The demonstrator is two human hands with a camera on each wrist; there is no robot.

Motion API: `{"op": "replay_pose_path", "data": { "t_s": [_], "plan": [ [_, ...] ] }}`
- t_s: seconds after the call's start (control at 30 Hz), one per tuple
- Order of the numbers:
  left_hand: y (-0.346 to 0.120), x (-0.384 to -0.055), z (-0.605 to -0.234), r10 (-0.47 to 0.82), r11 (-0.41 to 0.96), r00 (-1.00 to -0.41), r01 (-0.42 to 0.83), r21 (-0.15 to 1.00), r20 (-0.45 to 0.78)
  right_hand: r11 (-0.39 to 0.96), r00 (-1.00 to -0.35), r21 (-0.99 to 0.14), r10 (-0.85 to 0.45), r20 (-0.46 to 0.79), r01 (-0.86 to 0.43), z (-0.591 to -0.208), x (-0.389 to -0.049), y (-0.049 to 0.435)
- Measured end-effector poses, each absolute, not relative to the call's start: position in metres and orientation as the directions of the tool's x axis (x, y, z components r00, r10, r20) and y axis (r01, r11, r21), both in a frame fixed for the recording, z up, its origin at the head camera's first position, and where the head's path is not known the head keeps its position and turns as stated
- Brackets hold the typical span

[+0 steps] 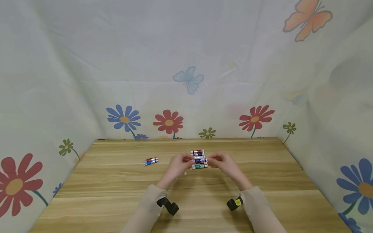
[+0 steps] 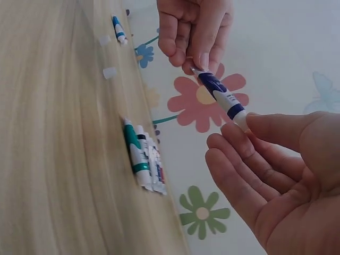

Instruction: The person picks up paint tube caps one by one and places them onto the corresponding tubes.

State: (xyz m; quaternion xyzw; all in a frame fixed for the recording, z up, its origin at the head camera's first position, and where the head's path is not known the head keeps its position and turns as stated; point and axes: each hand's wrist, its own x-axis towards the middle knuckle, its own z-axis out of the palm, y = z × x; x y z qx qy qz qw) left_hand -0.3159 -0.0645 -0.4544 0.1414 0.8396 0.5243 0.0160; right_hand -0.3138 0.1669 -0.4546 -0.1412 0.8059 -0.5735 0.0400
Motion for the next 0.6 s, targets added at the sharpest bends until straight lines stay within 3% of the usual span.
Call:
{"op": "replay_pose_path", "data": {
  "t_s": [0.13, 0.6],
  "plan": [
    [-0.067, -0.321, -0.460, 0.224, 0.400, -0.970, 0.179, 0.899, 0.093, 0.251, -0.965, -0.959, -0.255, 0.063, -0.129, -0.459, -0.316, 0.165],
    [-0.061, -0.324, -0.472, 0.234, 0.413, -0.972, 0.092, 0.906, -0.008, 0.268, -0.973, -0.963, -0.216, -0.083, 0.023, -0.475, -0.319, 0.165]
  ]
}}
